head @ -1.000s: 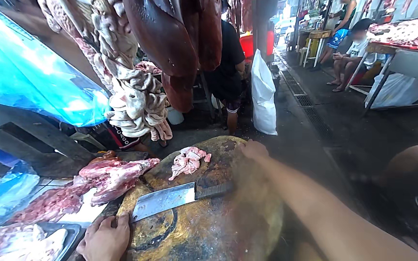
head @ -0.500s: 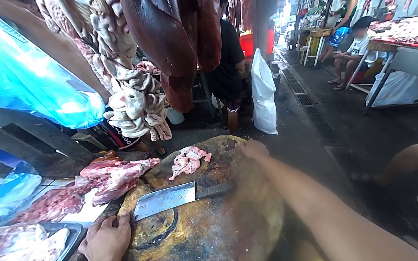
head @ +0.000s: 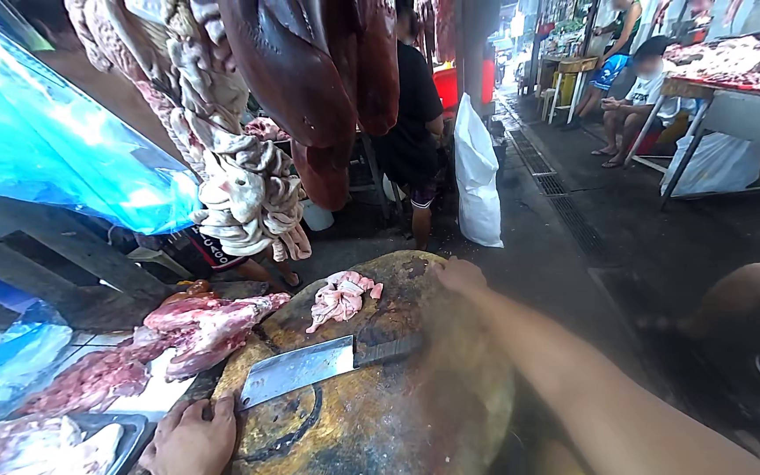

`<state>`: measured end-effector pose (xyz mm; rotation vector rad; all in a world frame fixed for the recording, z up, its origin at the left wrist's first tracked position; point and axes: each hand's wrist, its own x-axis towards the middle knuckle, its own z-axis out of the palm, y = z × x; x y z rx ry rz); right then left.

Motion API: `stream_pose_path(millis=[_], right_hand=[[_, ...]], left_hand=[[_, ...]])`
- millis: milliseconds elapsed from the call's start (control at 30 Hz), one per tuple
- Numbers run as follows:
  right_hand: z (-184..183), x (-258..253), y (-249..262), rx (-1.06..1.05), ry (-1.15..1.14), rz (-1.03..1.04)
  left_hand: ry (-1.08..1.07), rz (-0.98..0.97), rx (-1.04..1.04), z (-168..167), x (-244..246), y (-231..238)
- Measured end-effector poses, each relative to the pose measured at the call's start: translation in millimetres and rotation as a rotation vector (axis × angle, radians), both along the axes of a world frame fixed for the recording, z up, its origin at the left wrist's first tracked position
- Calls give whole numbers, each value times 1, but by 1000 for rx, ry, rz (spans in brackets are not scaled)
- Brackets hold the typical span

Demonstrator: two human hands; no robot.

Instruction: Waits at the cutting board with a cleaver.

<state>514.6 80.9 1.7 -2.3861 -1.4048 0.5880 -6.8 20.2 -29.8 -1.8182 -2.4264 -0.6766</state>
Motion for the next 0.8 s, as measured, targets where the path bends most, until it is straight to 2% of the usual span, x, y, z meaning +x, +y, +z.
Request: stream_pose_path(millis=[800], right_hand=[[-1, 0, 0, 4, 8, -8]], left_hand=[[4, 11, -19, 1, 0, 0]])
